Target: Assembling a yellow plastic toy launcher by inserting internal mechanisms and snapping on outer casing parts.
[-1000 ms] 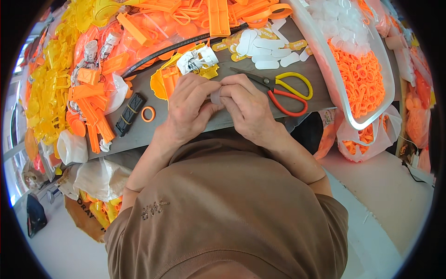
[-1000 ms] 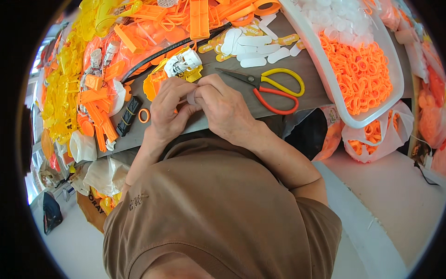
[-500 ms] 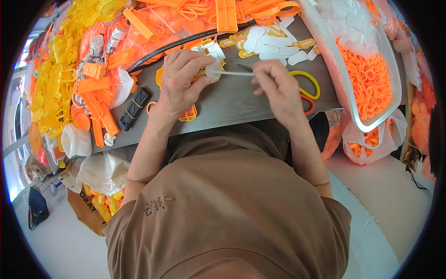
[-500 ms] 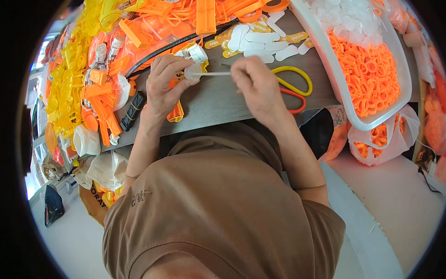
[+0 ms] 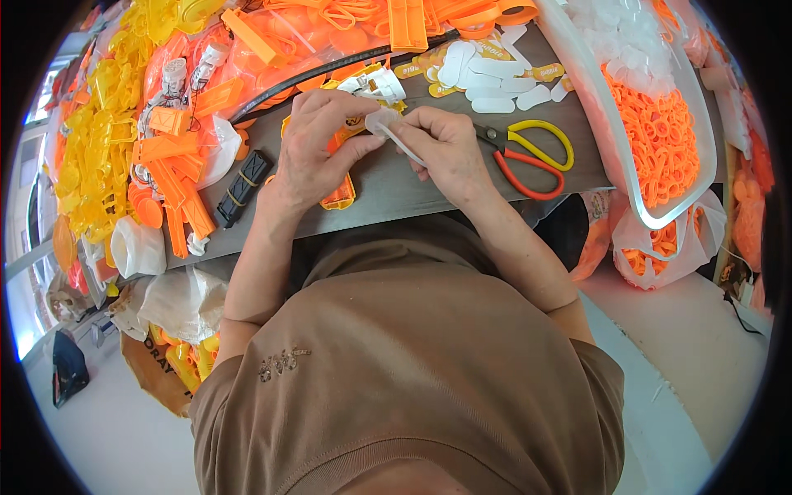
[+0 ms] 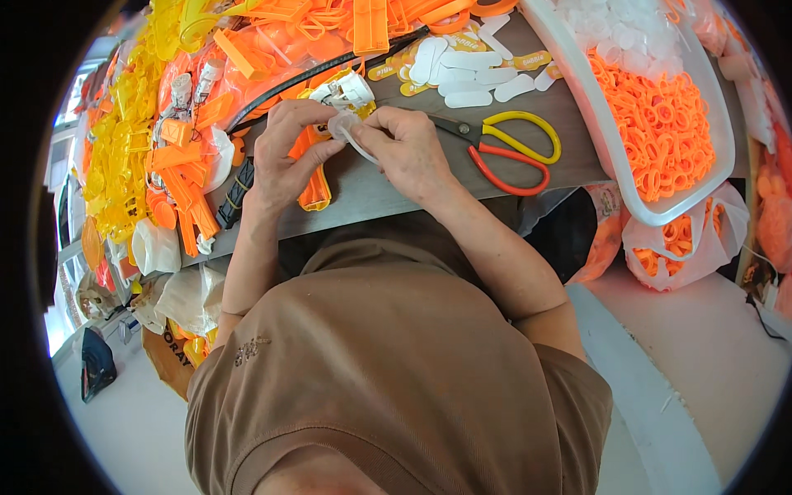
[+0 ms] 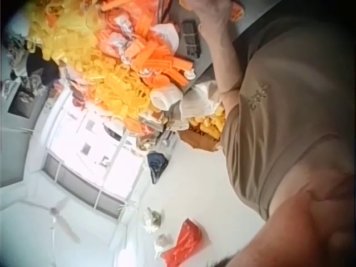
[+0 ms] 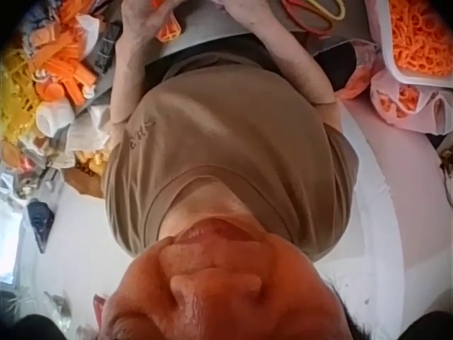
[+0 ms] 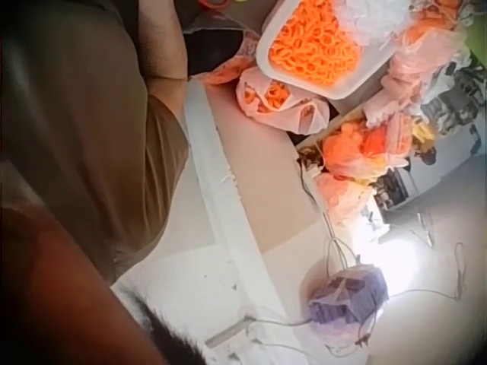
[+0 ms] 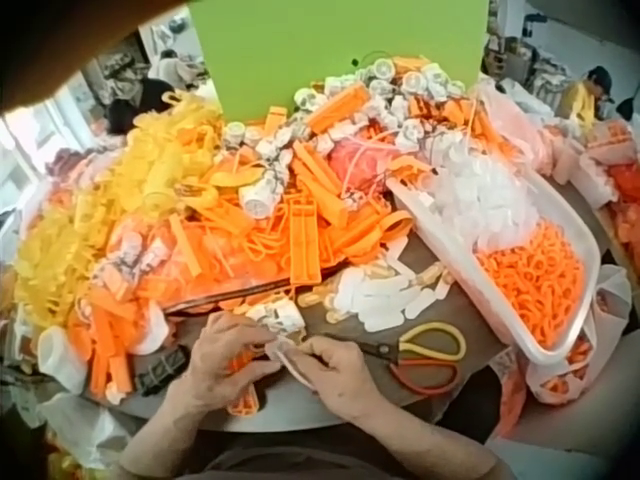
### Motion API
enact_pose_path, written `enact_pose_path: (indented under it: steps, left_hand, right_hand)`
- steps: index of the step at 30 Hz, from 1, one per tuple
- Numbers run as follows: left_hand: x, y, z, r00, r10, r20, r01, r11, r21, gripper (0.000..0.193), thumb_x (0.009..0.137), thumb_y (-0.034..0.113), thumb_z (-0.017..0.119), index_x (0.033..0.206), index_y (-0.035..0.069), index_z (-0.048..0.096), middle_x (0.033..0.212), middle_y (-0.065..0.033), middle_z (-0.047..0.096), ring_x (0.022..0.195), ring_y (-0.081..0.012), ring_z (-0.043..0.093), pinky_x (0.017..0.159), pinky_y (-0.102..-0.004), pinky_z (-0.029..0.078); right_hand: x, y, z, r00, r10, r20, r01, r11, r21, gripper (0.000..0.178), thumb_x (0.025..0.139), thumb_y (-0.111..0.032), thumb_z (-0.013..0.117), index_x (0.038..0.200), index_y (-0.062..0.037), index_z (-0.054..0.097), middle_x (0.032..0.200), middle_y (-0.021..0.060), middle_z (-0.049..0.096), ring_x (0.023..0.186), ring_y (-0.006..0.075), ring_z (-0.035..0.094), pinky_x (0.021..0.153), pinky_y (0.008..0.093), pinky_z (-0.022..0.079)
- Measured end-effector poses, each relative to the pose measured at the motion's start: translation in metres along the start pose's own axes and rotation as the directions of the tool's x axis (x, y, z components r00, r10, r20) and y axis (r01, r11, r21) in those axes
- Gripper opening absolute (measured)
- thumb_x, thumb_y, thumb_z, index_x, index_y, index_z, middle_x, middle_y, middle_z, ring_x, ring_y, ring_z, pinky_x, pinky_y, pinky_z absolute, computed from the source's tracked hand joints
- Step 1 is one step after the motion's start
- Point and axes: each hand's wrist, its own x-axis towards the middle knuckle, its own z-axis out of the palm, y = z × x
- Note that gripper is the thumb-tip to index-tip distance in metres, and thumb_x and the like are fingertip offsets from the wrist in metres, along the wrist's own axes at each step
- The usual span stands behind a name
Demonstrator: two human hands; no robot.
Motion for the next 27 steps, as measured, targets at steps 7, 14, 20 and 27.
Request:
enact_pose_path:
  steps: [7, 14, 20, 27]
  left_hand:
    - [0.001, -0.007, 0.002, 0.997, -0.083, 0.006, 0.083, 0.992, -0.099, 0.028, 0.075, 0.007, 0.068, 0.102, 0.004, 0.060, 0.091, -0.0059, 0.061, 0.086, -0.0206, 0.055, 0.078, -0.0332, 0.042]
    - [0.000, 0.004, 0.007, 0.996, -0.094, -0.002, 0.093, 0.992, -0.080, 0.027, 0.076, 0.004, 0.065, 0.102, 0.002, 0.059, 0.091, -0.0087, 0.059, 0.080, -0.0219, 0.055, 0.074, -0.0327, 0.045]
    - [-0.005, 0.010, 0.008, 0.990, -0.135, 0.025, 0.138, 0.972, -0.190, 0.030, 0.076, 0.001, 0.064, 0.106, 0.004, 0.063, 0.089, -0.0085, 0.058, 0.079, -0.0219, 0.053, 0.072, -0.0310, 0.044]
    - [0.002, 0.011, 0.009, 0.998, -0.023, 0.055, 0.025, 0.999, -0.031, 0.030, 0.078, 0.002, 0.064, 0.108, 0.006, 0.063, 0.089, -0.0084, 0.058, 0.081, -0.0232, 0.053, 0.071, -0.0314, 0.045]
  right_hand:
    - [-0.007, 0.010, 0.002, 0.982, -0.068, -0.174, 0.078, 0.996, 0.051, 0.016, 0.092, -0.014, 0.053, 0.101, -0.0006, 0.055, 0.092, 0.0073, 0.058, 0.068, 0.0102, 0.058, 0.051, 0.0231, 0.051]
    - [-0.011, 0.006, 0.007, 0.996, 0.006, -0.094, 0.017, 0.970, 0.241, 0.026, 0.093, -0.008, 0.047, 0.117, 0.0002, 0.042, 0.105, 0.0145, 0.053, 0.082, 0.0222, 0.062, 0.066, 0.0335, 0.057]
    - [-0.019, 0.003, 0.003, 0.985, 0.046, -0.164, 0.006, 0.953, 0.302, 0.028, 0.089, -0.003, 0.046, 0.117, 0.0024, 0.040, 0.106, 0.0162, 0.053, 0.093, 0.0265, 0.062, 0.074, 0.0366, 0.056]
    - [-0.021, 0.012, 0.004, 0.991, 0.017, -0.136, 0.057, 0.854, 0.517, 0.025, 0.089, 0.001, 0.045, 0.114, 0.0052, 0.045, 0.107, 0.0155, 0.055, 0.098, 0.0263, 0.061, 0.080, 0.0383, 0.055]
